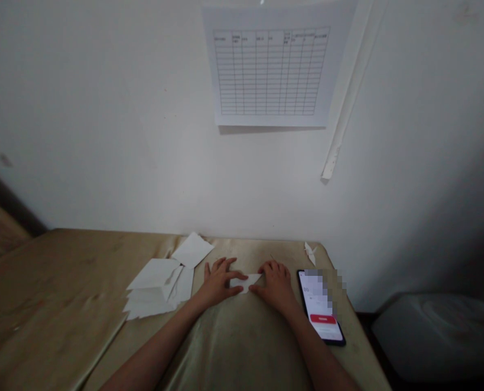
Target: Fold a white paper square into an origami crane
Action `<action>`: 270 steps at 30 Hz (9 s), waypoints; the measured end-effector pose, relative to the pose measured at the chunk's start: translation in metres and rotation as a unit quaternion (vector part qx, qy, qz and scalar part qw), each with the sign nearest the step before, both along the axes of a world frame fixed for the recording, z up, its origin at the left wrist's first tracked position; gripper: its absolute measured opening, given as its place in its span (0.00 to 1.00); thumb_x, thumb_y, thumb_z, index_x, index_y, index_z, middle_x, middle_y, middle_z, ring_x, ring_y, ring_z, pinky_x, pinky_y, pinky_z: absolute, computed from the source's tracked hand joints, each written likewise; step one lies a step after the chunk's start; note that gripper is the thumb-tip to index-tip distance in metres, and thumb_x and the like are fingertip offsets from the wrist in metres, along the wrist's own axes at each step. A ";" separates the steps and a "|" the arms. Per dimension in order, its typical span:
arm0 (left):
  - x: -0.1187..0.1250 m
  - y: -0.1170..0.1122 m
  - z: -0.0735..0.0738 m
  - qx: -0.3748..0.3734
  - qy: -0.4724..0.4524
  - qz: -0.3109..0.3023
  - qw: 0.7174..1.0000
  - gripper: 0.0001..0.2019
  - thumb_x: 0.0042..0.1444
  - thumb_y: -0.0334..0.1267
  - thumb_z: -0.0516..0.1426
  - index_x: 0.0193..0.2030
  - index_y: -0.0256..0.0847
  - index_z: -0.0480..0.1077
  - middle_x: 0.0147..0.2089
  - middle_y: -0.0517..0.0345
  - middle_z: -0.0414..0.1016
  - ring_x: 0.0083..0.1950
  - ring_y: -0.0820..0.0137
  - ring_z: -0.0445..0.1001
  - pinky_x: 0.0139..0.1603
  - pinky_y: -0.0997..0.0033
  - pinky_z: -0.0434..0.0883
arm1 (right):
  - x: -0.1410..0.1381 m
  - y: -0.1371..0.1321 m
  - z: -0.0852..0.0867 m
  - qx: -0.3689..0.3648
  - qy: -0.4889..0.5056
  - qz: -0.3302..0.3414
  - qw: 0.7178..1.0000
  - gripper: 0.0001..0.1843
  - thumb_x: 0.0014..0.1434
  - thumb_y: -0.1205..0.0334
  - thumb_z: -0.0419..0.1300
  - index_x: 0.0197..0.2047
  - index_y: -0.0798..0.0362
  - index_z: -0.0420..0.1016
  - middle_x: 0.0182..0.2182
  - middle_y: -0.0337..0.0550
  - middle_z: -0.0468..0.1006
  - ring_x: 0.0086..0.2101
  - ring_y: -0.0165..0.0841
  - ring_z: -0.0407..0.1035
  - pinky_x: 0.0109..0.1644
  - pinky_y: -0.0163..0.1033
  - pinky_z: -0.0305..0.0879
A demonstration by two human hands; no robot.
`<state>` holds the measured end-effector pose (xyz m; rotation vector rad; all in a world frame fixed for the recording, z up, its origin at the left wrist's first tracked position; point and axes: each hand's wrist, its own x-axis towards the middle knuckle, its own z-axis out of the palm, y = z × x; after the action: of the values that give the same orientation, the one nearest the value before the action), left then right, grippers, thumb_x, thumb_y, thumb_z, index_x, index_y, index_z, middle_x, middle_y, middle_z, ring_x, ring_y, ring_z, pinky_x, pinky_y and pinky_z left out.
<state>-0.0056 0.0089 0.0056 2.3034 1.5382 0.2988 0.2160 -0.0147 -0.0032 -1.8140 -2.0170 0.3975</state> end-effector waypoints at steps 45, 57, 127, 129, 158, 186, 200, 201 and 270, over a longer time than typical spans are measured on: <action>0.016 -0.007 -0.003 0.039 -0.019 0.027 0.999 0.18 0.49 0.52 0.69 0.48 0.61 0.77 0.70 0.60 0.62 0.74 0.46 0.50 0.67 0.20 0.35 | 0.007 0.015 -0.005 0.069 -0.006 -0.006 0.998 0.12 0.63 0.68 0.53 0.41 0.50 0.79 0.44 0.47 0.78 0.50 0.39 0.68 0.56 0.40 0.60; 0.008 -0.003 0.001 0.016 -0.019 0.014 1.000 0.14 0.53 0.49 0.66 0.48 0.65 0.77 0.71 0.64 0.61 0.75 0.46 0.47 0.66 0.20 0.31 | 0.004 0.014 -0.008 0.059 -0.026 -0.009 0.998 0.11 0.64 0.66 0.53 0.43 0.50 0.77 0.46 0.48 0.76 0.50 0.41 0.67 0.56 0.42 0.60; 0.001 0.001 0.001 -0.001 -0.004 0.003 1.000 0.18 0.52 0.52 0.67 0.51 0.71 0.76 0.73 0.65 0.58 0.76 0.44 0.45 0.65 0.18 0.31 | 0.000 0.011 -0.009 0.061 -0.102 0.010 0.993 0.13 0.64 0.68 0.53 0.48 0.50 0.74 0.50 0.48 0.74 0.53 0.41 0.64 0.57 0.43 0.57; 0.001 0.001 0.001 -0.003 -0.003 0.003 1.000 0.18 0.52 0.52 0.67 0.51 0.71 0.76 0.73 0.65 0.58 0.76 0.44 0.45 0.65 0.18 0.31 | 0.001 0.011 -0.008 0.066 -0.106 0.012 0.992 0.12 0.64 0.68 0.53 0.48 0.50 0.74 0.50 0.47 0.74 0.52 0.41 0.64 0.57 0.43 0.57; 0.002 0.000 0.002 0.000 -0.001 0.007 1.000 0.19 0.52 0.51 0.67 0.51 0.70 0.76 0.73 0.65 0.58 0.76 0.44 0.45 0.66 0.20 0.31 | 0.001 0.011 -0.006 0.046 -0.051 -0.004 0.998 0.11 0.61 0.59 0.59 0.46 0.48 0.75 0.49 0.46 0.74 0.52 0.42 0.65 0.56 0.43 0.59; 0.001 0.001 0.000 0.005 0.001 0.003 1.000 0.18 0.52 0.51 0.66 0.51 0.71 0.76 0.73 0.65 0.58 0.75 0.42 0.45 0.65 0.18 0.32 | -0.003 0.003 -0.005 0.024 -0.010 -0.011 1.000 0.18 0.58 0.53 0.64 0.49 0.48 0.74 0.51 0.48 0.72 0.55 0.45 0.63 0.59 0.45 0.56; 0.000 0.001 0.000 0.006 -0.007 -0.007 1.000 0.23 0.47 0.53 0.69 0.52 0.71 0.75 0.73 0.62 0.58 0.75 0.42 0.46 0.65 0.17 0.31 | -0.004 0.015 -0.013 0.035 -0.041 -0.062 0.997 0.13 0.67 0.65 0.51 0.46 0.45 0.76 0.49 0.45 0.74 0.53 0.40 0.64 0.54 0.44 0.55; -0.001 0.001 0.000 0.002 -0.007 -0.009 1.000 0.25 0.45 0.54 0.70 0.52 0.72 0.75 0.73 0.62 0.58 0.75 0.42 0.45 0.65 0.18 0.31 | -0.004 0.014 -0.014 0.037 -0.044 -0.064 0.996 0.13 0.67 0.66 0.51 0.46 0.45 0.76 0.49 0.45 0.74 0.53 0.41 0.64 0.53 0.44 0.55; -0.005 0.006 -0.010 0.047 -0.009 -0.008 0.999 0.19 0.63 0.44 0.58 0.59 0.69 0.70 0.74 0.67 0.58 0.74 0.48 0.51 0.67 0.22 0.40 | 0.001 0.005 -0.007 0.031 -0.034 0.043 0.998 0.22 0.63 0.68 0.55 0.58 0.43 0.75 0.50 0.48 0.73 0.54 0.41 0.63 0.61 0.44 0.56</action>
<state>-0.0109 0.0152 -0.0047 2.3764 1.5264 0.3943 0.2172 -0.0094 -0.0099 -1.7294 -2.1346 0.2973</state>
